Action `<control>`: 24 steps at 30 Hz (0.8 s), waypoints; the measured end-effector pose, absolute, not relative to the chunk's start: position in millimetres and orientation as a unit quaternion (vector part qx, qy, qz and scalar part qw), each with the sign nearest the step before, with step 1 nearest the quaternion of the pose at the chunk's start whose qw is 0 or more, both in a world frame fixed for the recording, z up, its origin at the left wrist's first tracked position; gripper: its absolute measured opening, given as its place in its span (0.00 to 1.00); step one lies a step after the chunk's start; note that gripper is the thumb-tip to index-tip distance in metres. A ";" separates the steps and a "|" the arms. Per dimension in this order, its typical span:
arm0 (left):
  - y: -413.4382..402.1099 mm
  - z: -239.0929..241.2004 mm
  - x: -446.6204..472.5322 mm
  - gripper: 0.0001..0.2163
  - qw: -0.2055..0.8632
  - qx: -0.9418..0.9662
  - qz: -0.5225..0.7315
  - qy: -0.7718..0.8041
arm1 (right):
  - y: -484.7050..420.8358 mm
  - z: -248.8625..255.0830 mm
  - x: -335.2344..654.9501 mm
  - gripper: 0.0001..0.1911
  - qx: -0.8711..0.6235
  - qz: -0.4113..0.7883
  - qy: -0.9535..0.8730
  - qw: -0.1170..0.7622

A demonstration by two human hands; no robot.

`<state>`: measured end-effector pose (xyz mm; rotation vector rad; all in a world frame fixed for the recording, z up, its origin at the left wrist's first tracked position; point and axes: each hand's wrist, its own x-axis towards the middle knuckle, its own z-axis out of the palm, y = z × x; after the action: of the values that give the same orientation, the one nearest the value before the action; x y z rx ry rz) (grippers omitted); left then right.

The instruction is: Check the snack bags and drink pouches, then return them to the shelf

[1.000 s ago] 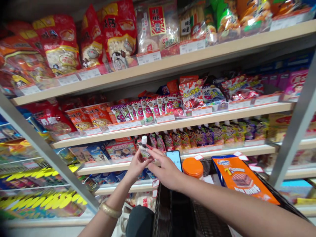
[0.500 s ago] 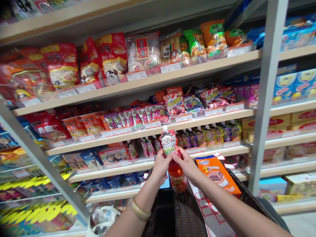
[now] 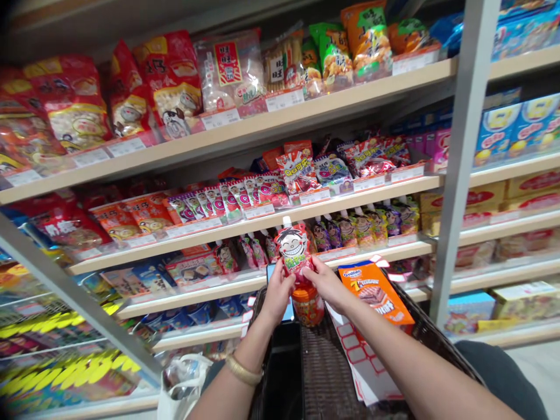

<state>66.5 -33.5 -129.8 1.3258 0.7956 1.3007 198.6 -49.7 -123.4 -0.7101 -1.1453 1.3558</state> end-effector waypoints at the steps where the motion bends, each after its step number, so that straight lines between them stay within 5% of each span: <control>1: -33.8 -130.2 66.6 0.26 0.529 0.559 0.546 0.332 | -49.4 -124.2 198.2 0.24 -0.305 0.575 -0.494 0.576; 24: -31.6 -138.6 69.9 0.25 0.474 0.573 0.580 0.333 | -51.5 -129.1 193.1 0.23 -0.348 0.530 -0.472 0.612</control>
<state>69.9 -31.6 -138.6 1.4011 0.8138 1.4201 193.1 -51.5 -129.1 -0.8029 -1.0893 1.2228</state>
